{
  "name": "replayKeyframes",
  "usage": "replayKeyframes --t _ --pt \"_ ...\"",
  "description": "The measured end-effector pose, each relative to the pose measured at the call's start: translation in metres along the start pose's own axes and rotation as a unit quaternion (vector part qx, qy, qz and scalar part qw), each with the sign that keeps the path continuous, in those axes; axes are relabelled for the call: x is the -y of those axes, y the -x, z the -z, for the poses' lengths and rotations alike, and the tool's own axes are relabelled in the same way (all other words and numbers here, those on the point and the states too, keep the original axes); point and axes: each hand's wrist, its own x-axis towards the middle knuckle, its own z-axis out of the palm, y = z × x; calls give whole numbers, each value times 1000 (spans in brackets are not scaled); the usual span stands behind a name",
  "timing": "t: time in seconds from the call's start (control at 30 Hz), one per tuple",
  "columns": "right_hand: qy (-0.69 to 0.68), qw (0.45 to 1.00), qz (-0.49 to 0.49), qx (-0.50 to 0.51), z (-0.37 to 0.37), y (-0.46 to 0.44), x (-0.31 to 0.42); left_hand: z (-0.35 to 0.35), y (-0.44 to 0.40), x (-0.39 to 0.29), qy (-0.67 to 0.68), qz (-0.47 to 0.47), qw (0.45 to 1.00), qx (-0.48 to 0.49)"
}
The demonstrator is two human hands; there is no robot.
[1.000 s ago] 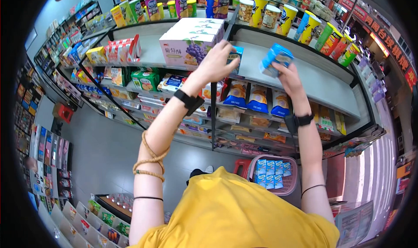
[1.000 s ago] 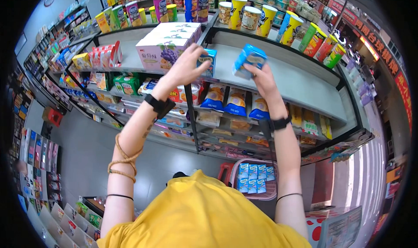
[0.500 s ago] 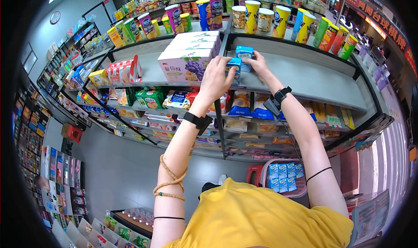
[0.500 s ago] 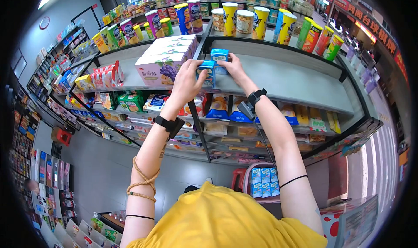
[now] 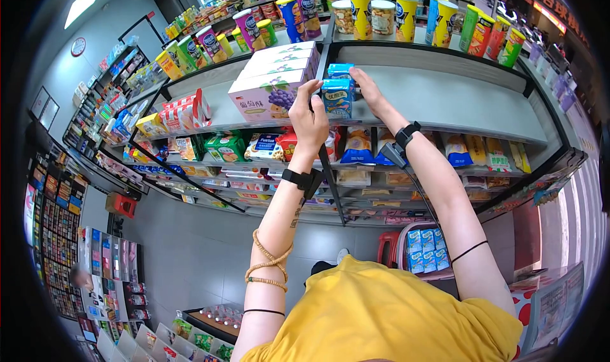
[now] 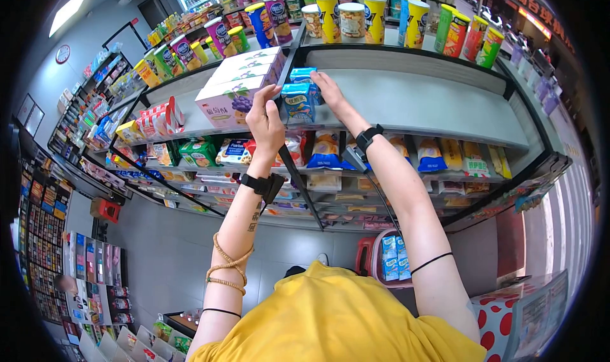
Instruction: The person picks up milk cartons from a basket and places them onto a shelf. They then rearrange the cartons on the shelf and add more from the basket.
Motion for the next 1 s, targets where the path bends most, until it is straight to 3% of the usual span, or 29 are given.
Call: replayKeyframes --t 0.7,0.9,1.0 --pt "45 999 9 29 -3 5 5 3 11 15 -23 -19 999 32" --pt "-3 998 -10 59 1 -1 -3 2 12 17 -21 -21 999 25" --pt "29 998 39 40 -3 0 -5 2 12 16 -22 -22 999 23"
